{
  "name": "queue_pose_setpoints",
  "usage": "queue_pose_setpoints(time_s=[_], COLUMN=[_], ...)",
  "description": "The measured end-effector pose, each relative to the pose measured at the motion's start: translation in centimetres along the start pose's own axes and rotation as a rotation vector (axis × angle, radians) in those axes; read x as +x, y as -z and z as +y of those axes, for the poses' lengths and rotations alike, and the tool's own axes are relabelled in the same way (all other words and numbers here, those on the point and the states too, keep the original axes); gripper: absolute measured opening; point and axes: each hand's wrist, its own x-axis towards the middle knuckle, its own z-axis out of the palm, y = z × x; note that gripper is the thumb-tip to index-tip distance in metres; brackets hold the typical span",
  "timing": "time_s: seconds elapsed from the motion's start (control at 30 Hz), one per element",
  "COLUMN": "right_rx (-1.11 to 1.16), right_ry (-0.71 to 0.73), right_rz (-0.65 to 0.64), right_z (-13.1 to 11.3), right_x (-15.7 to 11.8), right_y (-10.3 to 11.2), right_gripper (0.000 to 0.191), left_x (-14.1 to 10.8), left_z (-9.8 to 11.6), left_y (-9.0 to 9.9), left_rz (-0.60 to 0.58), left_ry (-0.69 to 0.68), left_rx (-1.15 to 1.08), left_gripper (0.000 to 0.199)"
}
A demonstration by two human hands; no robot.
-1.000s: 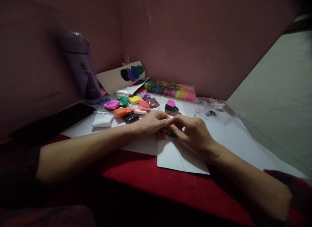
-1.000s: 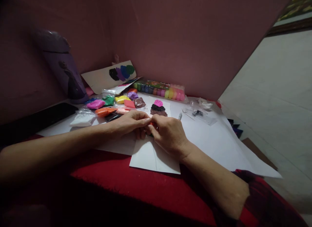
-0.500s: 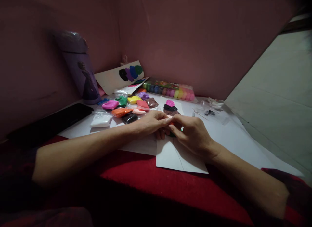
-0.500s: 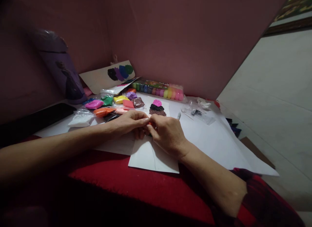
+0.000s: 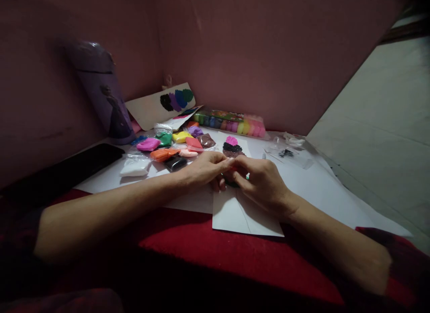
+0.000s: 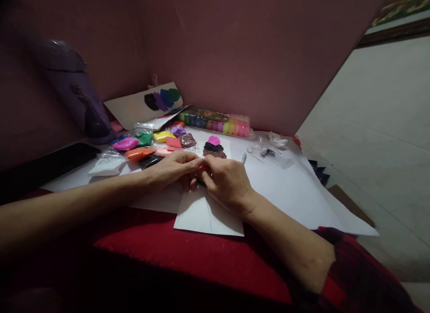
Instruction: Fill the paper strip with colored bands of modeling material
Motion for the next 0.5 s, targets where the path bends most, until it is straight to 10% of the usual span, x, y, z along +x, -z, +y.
queue_pose_setpoints(time_s=[0.5], right_rx=[0.0], right_ry=[0.024], right_rz=[0.017], right_z=[0.08], right_x=[-0.05], right_y=[-0.08], right_gripper=[0.008], left_x=[-0.13], left_z=[-0.34], left_y=[-0.12], left_rz=[-0.001], left_ry=[0.015], left_rx=[0.07], left_gripper=[0.038])
